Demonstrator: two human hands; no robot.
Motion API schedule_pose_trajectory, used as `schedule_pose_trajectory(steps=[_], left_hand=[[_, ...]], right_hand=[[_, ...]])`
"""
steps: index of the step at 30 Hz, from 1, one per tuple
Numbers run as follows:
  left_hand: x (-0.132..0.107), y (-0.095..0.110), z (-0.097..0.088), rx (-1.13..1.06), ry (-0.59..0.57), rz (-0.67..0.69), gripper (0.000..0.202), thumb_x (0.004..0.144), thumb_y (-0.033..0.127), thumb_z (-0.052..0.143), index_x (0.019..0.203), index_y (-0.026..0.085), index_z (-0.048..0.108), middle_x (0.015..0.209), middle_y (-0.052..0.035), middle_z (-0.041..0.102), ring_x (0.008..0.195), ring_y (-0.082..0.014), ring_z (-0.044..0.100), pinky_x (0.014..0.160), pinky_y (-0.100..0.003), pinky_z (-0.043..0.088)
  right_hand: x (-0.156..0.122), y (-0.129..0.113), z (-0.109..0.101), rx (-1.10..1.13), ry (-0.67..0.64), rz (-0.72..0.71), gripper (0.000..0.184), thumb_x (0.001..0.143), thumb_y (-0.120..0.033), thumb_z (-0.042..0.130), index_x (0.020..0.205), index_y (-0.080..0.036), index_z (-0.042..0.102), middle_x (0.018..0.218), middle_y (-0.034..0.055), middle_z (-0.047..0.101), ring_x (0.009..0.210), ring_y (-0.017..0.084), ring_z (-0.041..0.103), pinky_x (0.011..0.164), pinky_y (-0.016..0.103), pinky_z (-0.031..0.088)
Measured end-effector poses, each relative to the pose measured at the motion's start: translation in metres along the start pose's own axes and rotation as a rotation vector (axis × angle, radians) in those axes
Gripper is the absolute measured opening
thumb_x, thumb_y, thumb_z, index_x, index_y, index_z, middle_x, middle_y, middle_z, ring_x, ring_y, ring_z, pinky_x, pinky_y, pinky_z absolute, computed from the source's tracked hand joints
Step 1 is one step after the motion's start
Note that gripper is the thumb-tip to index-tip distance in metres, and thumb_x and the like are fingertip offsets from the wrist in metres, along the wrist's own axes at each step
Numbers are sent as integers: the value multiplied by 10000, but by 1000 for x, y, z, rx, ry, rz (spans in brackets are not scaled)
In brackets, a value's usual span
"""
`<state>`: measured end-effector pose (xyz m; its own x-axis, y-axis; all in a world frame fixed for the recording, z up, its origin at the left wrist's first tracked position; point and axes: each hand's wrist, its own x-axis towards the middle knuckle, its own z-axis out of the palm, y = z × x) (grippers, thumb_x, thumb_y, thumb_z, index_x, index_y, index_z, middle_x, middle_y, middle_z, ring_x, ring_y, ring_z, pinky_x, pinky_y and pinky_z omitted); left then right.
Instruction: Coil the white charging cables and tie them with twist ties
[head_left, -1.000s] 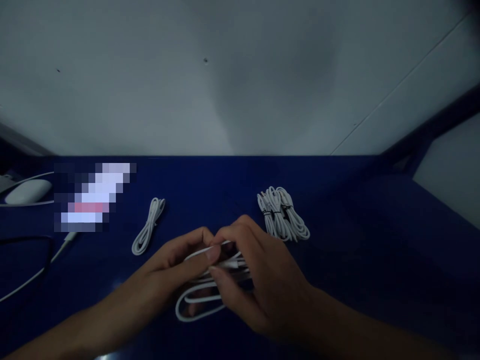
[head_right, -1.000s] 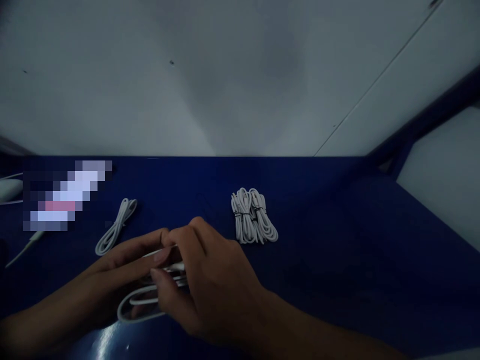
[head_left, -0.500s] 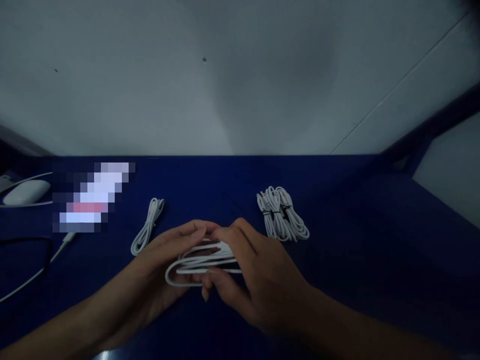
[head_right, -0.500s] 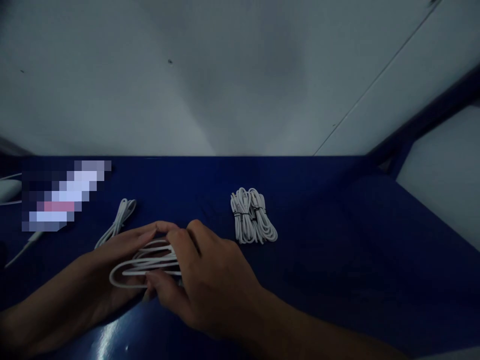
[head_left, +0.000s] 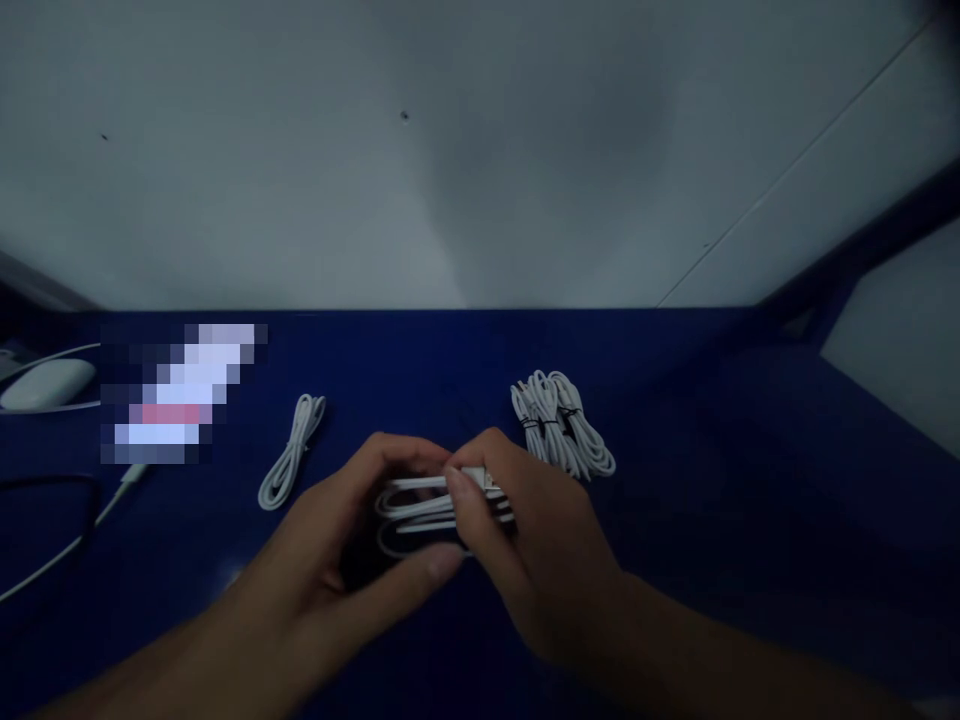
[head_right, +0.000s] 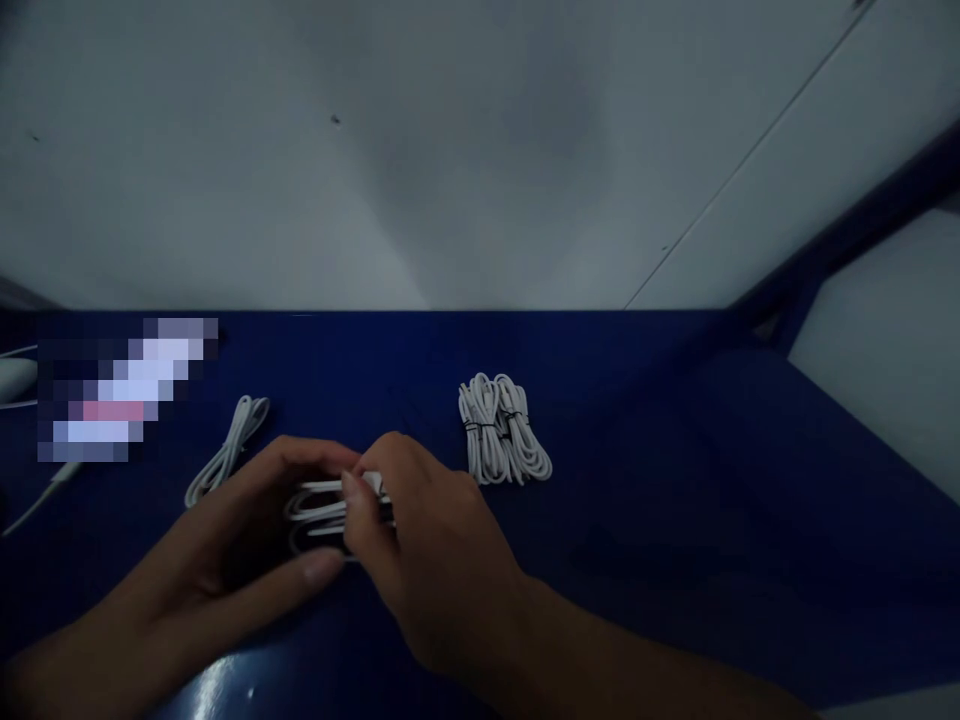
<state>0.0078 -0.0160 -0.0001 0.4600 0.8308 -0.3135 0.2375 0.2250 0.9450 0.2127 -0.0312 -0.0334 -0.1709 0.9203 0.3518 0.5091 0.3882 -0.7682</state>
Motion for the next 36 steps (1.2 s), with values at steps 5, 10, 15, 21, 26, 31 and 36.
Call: schedule_pose_trajectory(steps=[5,10,15,21,26,31,36], left_hand=[[4,-9,-4,318,-36,124,471,947,397,894,1369,396,686,1213,-2,804,1031,-267,770,854,-338,585],[13,-17,-13,439,-127,132,178,1079,463,728,1159,307,761,826,27,746,656,-173,629,573,-280,433],[19,-19,-12,40,-158,-30,119,990,321,853,1065,249,796,765,27,750,676,-157,694,642,-248,559],[29,-24,-11,-343,-261,-131,190,880,227,971,969,198,805,705,9,791,583,-148,755,552,-214,628],[25,-19,-9,-348,-288,-145,210,925,302,956,1039,207,808,755,7,793,638,-139,772,610,-210,653],[17,-8,-10,-280,-349,-193,304,1076,507,742,1047,210,796,831,-21,750,629,-123,682,566,-197,569],[12,-8,-10,-335,-420,-270,519,1141,620,524,934,197,744,706,-5,593,522,-123,467,461,-238,358]], right_hand=[[1,-1,-3,11,-4,23,225,1068,-203,503,932,-161,677,760,-10,668,606,111,603,570,269,447],[-1,-1,-3,37,6,7,228,1051,-184,493,909,-166,671,736,-23,633,566,97,532,540,267,399],[3,0,-2,-59,63,-69,263,1044,-148,468,894,-145,684,767,6,643,626,111,561,591,276,426],[2,2,-2,-185,71,-163,327,1102,-159,451,841,-144,648,695,-25,584,526,77,476,515,253,359],[0,3,-1,-214,106,-182,367,1075,-139,527,717,-196,474,567,-101,378,442,37,306,454,219,260],[0,0,-1,-185,129,-234,303,1049,-115,506,757,-194,513,606,-80,452,480,50,370,479,217,313],[0,-2,-2,-120,71,-278,228,1027,-113,489,838,-183,596,686,-40,544,540,80,454,504,241,362]])
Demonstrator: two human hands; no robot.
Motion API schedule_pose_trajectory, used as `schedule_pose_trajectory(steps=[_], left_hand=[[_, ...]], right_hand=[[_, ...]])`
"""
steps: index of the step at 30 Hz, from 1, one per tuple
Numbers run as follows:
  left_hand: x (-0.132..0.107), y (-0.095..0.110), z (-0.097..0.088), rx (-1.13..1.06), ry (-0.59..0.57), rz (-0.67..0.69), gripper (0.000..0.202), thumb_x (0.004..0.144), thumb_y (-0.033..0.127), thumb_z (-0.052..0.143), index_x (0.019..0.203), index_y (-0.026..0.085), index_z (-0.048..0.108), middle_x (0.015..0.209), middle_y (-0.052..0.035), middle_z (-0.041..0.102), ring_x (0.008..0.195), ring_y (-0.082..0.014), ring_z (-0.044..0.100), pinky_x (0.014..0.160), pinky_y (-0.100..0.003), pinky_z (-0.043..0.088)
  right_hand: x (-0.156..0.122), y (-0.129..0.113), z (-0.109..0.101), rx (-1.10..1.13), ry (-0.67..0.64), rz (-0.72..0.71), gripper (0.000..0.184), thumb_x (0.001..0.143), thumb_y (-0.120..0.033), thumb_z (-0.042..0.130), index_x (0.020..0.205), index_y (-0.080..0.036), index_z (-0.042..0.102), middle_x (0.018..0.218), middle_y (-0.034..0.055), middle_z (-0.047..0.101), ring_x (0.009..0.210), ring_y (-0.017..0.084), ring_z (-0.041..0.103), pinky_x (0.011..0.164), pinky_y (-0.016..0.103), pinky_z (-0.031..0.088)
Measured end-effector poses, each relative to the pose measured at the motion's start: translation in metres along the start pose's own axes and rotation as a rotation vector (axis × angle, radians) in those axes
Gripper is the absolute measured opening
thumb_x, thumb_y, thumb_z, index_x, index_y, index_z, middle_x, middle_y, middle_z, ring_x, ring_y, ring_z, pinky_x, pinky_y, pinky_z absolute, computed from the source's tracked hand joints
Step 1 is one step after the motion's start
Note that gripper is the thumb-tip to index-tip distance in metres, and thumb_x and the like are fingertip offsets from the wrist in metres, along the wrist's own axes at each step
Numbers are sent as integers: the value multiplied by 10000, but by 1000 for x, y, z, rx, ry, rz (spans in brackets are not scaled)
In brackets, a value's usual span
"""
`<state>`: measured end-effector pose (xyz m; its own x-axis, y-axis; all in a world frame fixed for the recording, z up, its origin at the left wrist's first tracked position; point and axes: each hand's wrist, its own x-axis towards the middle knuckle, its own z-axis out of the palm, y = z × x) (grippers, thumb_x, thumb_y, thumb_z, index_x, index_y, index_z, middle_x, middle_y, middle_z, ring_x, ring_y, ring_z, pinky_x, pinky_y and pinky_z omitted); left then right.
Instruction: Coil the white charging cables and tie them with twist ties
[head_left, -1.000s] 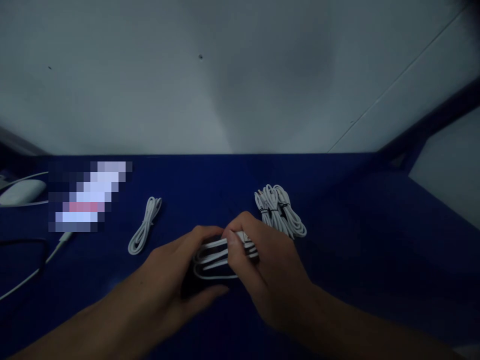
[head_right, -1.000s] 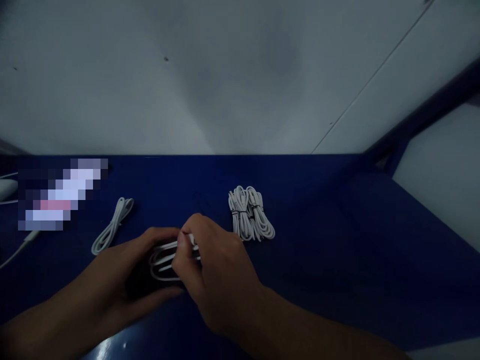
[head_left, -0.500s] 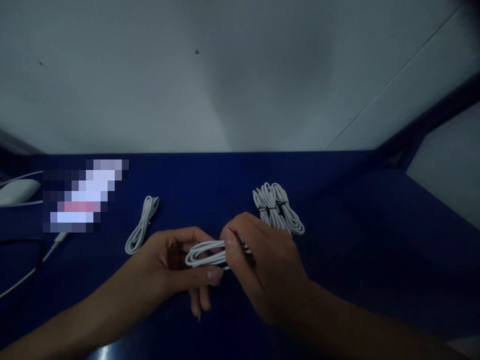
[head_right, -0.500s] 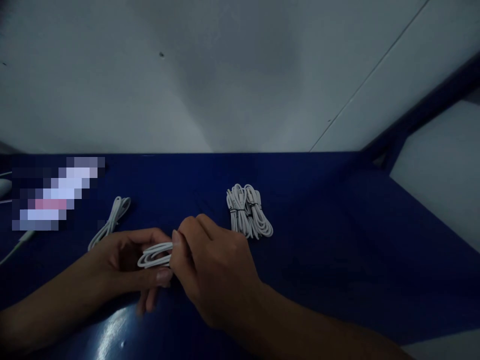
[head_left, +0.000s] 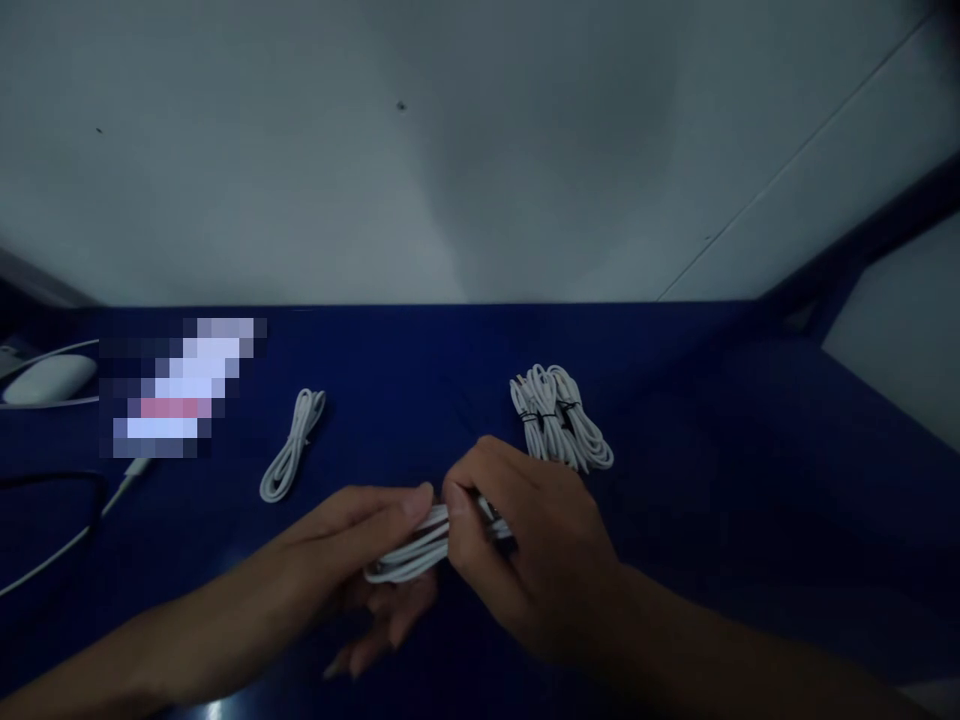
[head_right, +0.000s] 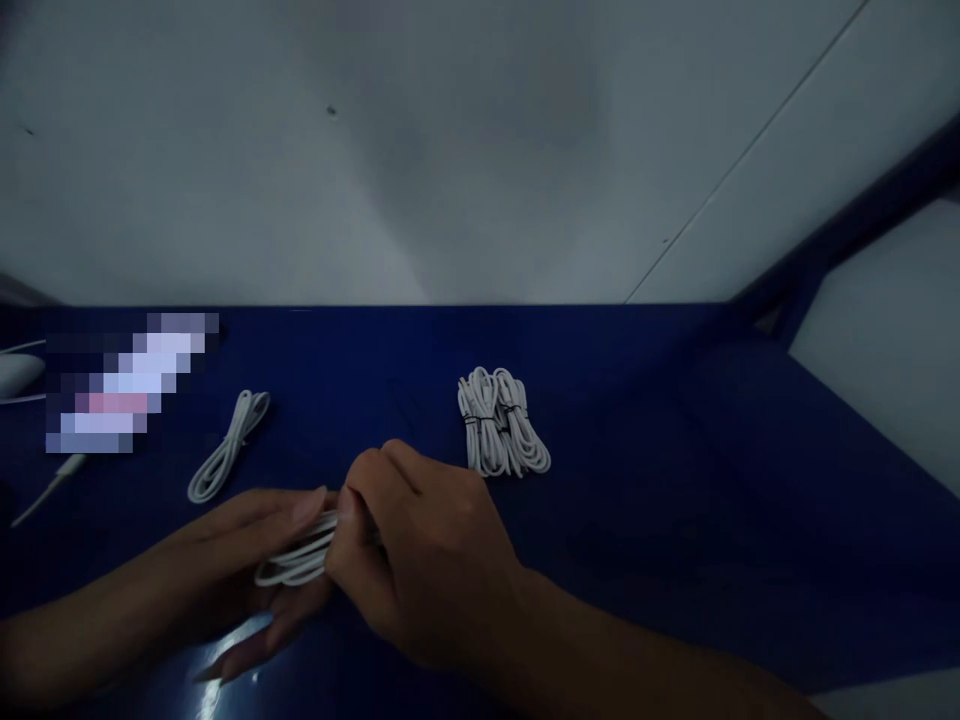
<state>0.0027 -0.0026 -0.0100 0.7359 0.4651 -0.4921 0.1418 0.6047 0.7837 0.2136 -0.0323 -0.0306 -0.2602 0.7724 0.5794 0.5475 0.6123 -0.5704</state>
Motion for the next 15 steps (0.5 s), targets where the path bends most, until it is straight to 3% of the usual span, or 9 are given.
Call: schedule_pose_trajectory(steps=[4,7,9,11,13,15], left_hand=[[-2,-3,1,-34,36,-33,382,1108,570,650,964,222,709,714,69,386,568,-118,222,492,-250,212],[-2,-5,2,-42,53,-24,433,1102,604,633,903,224,694,681,71,359,571,-129,212,484,-253,198],[-3,-7,5,-30,66,-30,464,1099,618,626,869,223,704,667,58,396,562,-131,267,478,-243,258],[-8,-11,8,24,168,-33,440,1081,624,655,905,235,762,714,14,522,598,-154,421,510,-242,390],[-15,-18,11,140,380,-7,338,1048,621,716,1069,306,837,940,-43,711,833,-224,646,663,-264,554],[-23,-25,13,292,571,56,319,1005,613,781,1271,443,827,1303,-11,766,1237,-293,675,916,-280,604]], right_hand=[[2,3,-1,7,-27,-27,233,1022,-145,499,826,-173,621,699,-25,556,546,91,441,486,249,348],[2,4,-2,-74,-58,-31,340,1052,-173,497,721,-185,572,637,-37,509,524,89,397,474,261,292],[1,4,-1,-94,-60,-15,415,1074,-186,505,659,-193,520,590,-49,455,506,84,375,478,268,267],[0,4,0,-82,-48,13,460,1090,-187,513,630,-191,502,570,-54,435,496,76,370,484,265,264],[-1,3,1,-84,-33,43,486,1098,-180,521,613,-186,497,566,-54,429,493,72,361,489,260,262],[-1,3,1,-94,-17,72,502,1098,-167,523,598,-185,476,565,-57,403,490,69,336,491,260,250]])
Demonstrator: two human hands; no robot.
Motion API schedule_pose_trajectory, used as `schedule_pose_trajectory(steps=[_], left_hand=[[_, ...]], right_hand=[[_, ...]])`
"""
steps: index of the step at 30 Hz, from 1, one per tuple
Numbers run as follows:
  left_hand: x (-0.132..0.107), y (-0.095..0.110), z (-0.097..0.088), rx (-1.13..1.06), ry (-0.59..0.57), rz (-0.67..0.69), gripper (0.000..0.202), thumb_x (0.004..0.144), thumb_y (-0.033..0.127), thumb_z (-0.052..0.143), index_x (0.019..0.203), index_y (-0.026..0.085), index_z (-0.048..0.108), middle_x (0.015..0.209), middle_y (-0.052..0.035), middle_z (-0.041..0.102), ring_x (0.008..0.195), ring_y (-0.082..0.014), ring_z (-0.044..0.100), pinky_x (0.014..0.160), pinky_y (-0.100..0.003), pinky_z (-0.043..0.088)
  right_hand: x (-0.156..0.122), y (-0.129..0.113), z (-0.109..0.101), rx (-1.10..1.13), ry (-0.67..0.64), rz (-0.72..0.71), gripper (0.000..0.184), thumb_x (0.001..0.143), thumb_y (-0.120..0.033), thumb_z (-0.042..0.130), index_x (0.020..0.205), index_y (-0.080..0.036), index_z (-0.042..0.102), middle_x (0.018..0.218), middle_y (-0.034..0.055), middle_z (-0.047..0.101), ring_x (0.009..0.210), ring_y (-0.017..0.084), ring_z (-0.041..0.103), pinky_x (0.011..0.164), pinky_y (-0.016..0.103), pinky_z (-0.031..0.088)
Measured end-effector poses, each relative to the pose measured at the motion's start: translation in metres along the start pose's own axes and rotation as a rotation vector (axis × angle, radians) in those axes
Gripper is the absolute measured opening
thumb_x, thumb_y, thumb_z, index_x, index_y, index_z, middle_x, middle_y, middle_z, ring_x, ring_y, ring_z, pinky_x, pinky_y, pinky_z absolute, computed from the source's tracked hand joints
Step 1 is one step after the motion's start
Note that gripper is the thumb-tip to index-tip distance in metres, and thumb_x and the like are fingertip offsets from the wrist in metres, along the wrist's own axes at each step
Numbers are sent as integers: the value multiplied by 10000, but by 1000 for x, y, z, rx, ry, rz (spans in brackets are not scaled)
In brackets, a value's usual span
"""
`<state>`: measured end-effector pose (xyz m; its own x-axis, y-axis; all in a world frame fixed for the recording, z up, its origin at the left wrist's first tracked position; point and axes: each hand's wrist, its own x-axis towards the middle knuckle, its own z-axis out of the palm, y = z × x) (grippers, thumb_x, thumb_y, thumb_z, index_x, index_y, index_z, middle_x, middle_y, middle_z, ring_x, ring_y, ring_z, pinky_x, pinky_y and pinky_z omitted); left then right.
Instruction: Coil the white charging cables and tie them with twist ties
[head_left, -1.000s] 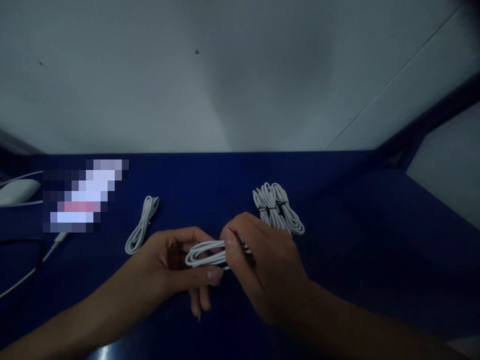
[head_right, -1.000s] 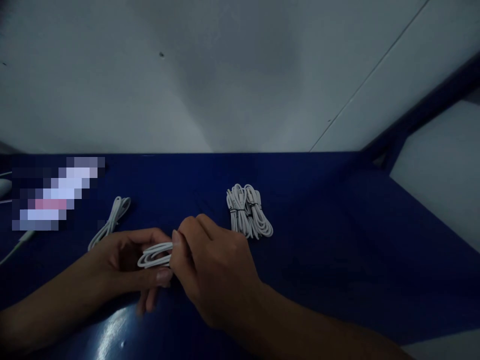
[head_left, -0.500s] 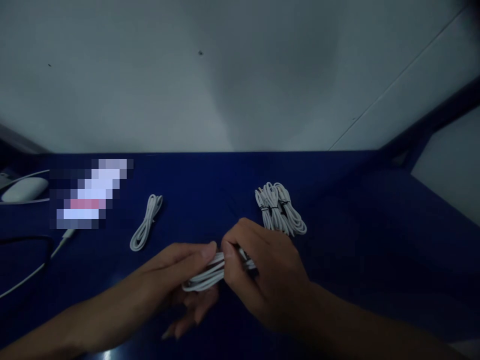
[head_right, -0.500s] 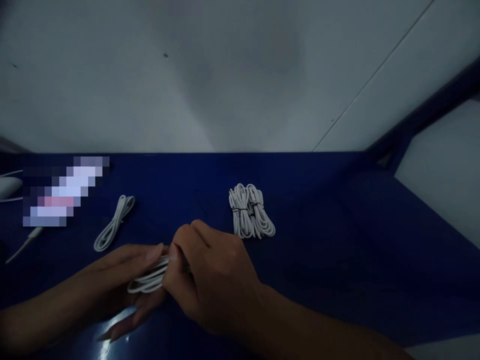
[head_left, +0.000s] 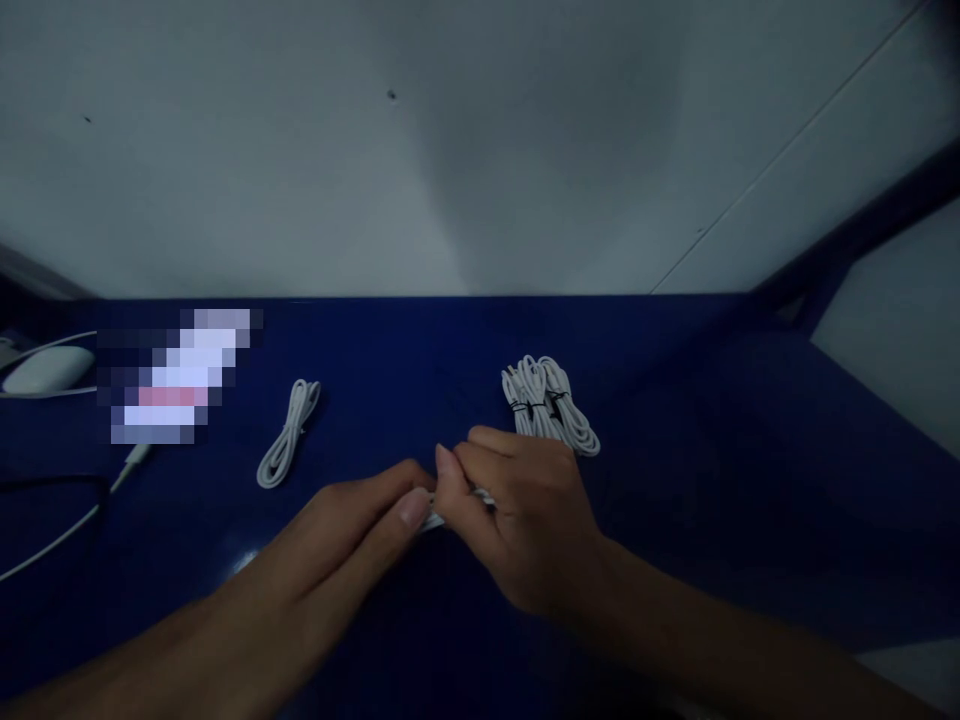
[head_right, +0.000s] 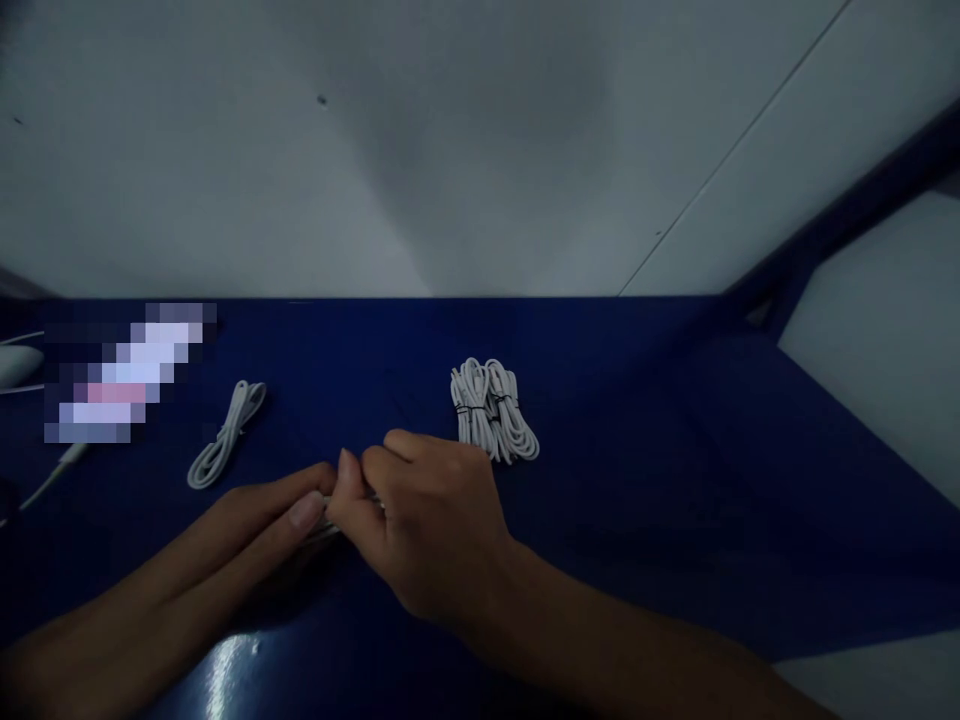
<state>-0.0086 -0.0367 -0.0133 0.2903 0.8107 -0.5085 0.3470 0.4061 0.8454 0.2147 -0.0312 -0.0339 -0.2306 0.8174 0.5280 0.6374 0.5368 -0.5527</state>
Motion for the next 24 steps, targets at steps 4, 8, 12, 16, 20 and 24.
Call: schedule_pose_trajectory(steps=[4,8,12,16,20,24], left_hand=[[-1,-3,0,80,-26,87,370,1007,604,781,1365,509,787,1350,20,770,1248,-298,683,978,-306,601],[14,9,4,-121,-234,29,326,1089,578,674,990,278,753,740,33,520,647,-146,460,614,-225,473],[18,16,5,-274,-404,-29,393,1098,585,653,901,246,635,673,93,310,569,-117,205,504,-209,276],[4,11,5,-38,-215,22,333,1089,586,650,1069,281,781,720,35,518,639,-170,497,556,-249,428],[-2,9,11,221,-91,234,326,1087,592,618,1198,364,824,938,-18,749,963,-284,716,747,-310,589],[1,7,13,289,-194,336,355,1117,566,534,1084,354,817,949,-12,798,832,-263,716,717,-328,599]], right_hand=[[0,0,0,9,-8,19,496,1109,-177,519,613,-180,505,581,-55,407,497,69,347,494,255,260],[-1,1,-1,-14,12,-44,412,1098,-194,556,692,-167,617,649,-38,478,531,81,389,496,259,281],[0,3,3,-64,180,-186,391,1060,-140,607,669,-167,604,623,-51,460,523,75,357,482,258,266],[0,2,8,-69,221,-187,471,1044,-92,614,595,-173,498,573,-71,396,506,59,308,477,249,241],[-1,0,6,-22,116,-77,508,1077,-97,570,588,-166,452,567,-81,341,490,43,281,462,232,230],[-2,-1,3,30,38,-10,518,1101,-106,553,592,-161,471,560,-82,359,480,36,308,458,218,251]])
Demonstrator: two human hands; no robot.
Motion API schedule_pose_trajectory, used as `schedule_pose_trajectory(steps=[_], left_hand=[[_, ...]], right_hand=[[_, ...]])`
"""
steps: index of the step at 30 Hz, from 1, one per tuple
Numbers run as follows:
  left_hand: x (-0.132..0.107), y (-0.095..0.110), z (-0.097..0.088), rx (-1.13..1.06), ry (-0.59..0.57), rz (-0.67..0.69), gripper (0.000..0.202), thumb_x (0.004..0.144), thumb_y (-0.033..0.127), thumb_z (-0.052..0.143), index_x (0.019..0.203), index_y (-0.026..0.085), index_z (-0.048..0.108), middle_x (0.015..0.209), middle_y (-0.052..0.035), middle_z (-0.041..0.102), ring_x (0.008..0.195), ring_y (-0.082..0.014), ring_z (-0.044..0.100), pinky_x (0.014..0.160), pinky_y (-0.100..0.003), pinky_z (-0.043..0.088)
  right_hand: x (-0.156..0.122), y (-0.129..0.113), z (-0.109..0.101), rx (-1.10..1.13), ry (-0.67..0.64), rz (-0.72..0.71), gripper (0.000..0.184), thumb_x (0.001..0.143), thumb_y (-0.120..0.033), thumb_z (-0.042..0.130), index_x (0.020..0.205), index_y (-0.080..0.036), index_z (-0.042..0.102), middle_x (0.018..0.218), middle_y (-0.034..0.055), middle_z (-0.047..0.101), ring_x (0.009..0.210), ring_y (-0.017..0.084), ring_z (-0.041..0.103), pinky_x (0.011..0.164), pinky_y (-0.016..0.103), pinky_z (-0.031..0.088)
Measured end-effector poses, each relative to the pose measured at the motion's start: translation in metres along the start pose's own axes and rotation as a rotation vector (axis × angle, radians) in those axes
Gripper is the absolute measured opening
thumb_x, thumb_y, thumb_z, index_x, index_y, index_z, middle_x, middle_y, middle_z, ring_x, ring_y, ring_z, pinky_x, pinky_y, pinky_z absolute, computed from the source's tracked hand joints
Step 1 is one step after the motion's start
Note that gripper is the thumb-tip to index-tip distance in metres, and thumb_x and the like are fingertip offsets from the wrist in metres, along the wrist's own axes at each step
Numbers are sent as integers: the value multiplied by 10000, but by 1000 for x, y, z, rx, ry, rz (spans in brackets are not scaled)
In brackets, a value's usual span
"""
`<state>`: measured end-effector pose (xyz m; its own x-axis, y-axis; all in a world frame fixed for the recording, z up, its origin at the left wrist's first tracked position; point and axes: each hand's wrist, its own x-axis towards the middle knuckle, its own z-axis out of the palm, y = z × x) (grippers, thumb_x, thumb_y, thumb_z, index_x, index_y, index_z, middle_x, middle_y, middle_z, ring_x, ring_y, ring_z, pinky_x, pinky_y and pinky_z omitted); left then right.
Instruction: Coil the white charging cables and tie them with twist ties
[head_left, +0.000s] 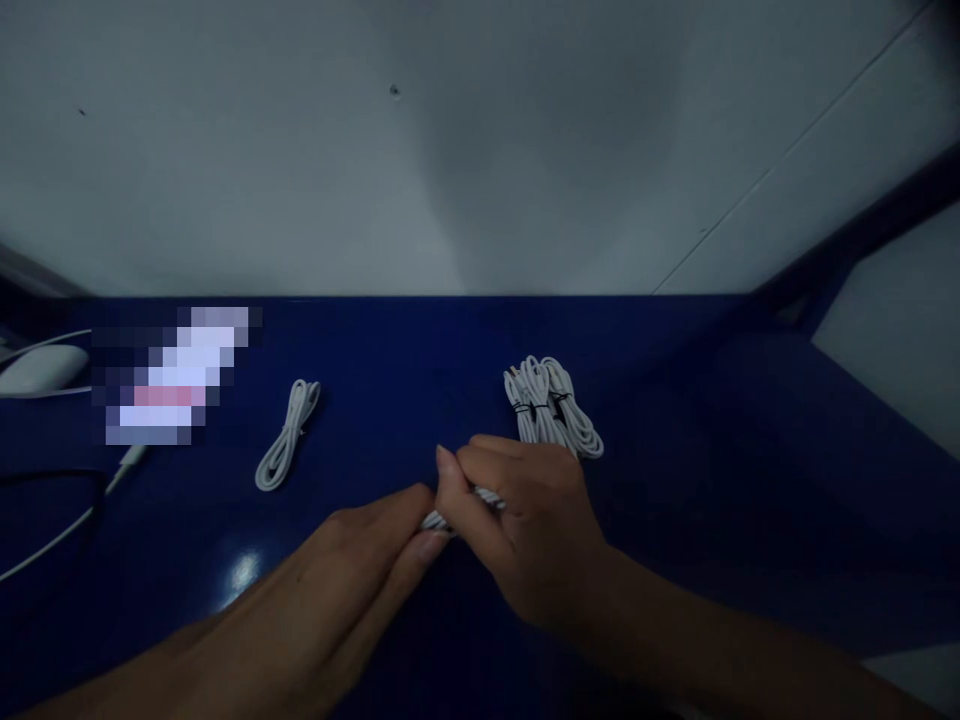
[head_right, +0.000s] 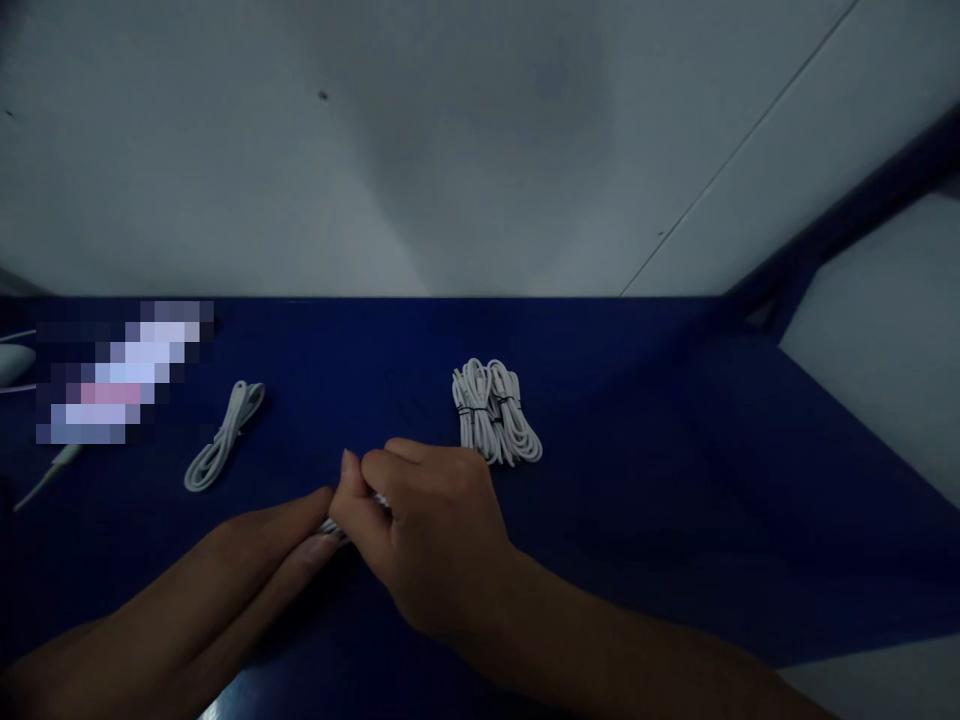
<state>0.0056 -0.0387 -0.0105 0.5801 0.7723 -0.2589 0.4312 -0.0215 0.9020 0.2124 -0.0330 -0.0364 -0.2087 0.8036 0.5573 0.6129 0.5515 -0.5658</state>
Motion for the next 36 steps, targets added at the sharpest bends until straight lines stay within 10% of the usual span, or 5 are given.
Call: schedule_pose_trajectory(steps=[6,12,31,36], left_hand=[[-3,0,-5,-111,119,-234,436,1079,687,592,1127,320,823,948,-29,730,853,-223,660,725,-293,553],[14,19,-13,-524,-242,-340,574,1105,702,537,919,200,744,650,79,360,531,-102,227,480,-246,175],[24,8,-20,-762,-348,-379,423,1081,614,656,899,232,634,594,121,329,447,-69,149,391,-180,189],[20,11,-17,-553,-303,-327,544,1087,695,556,806,231,593,579,85,357,474,-99,248,437,-223,194]], right_hand=[[3,4,1,-37,74,-156,475,1095,-148,570,621,-140,600,598,-53,455,510,53,351,466,224,273],[5,3,4,-111,184,-239,493,1036,-86,604,551,-150,539,558,-59,418,518,61,310,457,242,250],[6,8,-2,37,119,-169,346,1050,-121,616,707,-119,654,650,-48,479,538,59,365,471,232,280],[7,4,-3,67,75,-191,457,1048,-79,611,611,-154,501,590,-86,370,509,39,276,465,224,230]])
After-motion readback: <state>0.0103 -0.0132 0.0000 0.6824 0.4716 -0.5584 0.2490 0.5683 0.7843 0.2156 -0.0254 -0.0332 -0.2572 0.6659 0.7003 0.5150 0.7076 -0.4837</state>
